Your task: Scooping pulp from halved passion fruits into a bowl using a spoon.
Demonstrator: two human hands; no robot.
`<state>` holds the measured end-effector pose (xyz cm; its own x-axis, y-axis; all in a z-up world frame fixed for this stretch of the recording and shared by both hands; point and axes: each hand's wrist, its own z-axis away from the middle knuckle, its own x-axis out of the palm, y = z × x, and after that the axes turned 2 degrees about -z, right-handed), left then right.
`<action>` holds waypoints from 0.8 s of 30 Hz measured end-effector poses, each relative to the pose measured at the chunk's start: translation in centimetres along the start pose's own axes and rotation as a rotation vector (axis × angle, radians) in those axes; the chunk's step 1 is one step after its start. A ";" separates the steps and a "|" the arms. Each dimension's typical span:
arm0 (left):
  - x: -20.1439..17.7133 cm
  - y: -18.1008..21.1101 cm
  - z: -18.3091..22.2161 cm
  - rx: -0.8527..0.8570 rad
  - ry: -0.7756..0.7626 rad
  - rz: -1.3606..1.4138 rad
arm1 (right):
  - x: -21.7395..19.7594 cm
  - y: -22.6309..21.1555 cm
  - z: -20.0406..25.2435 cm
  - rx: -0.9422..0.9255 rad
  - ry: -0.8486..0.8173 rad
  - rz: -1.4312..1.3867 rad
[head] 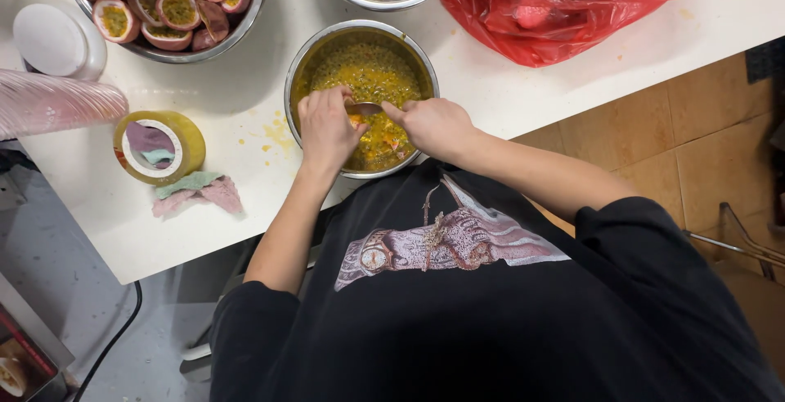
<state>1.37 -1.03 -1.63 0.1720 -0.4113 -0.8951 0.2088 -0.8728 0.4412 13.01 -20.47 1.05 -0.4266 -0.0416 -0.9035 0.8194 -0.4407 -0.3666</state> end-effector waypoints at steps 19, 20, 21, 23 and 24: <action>-0.5 -0.9 0.7 0.143 -0.022 0.277 | 2.5 5.4 -1.6 0.350 -0.673 -1.430; -0.5 -1.1 0.8 0.088 -0.037 0.307 | 2.1 5.3 -1.5 0.380 -0.679 -1.478; -0.7 -1.2 0.9 0.084 -0.030 0.305 | 1.8 5.6 -1.2 0.375 -0.683 -1.473; -1.2 -1.3 1.3 0.027 -0.025 0.378 | 1.4 6.0 -0.5 0.355 -0.634 -1.512; -1.4 -1.5 1.4 0.023 -0.022 0.378 | 1.3 6.2 -0.3 0.353 -0.638 -1.509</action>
<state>-0.56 0.50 -1.11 0.2121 -0.7111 -0.6704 0.1130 -0.6635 0.7396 17.64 -22.94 -2.48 -0.8474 0.2841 0.4485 -0.5238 -0.5855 -0.6187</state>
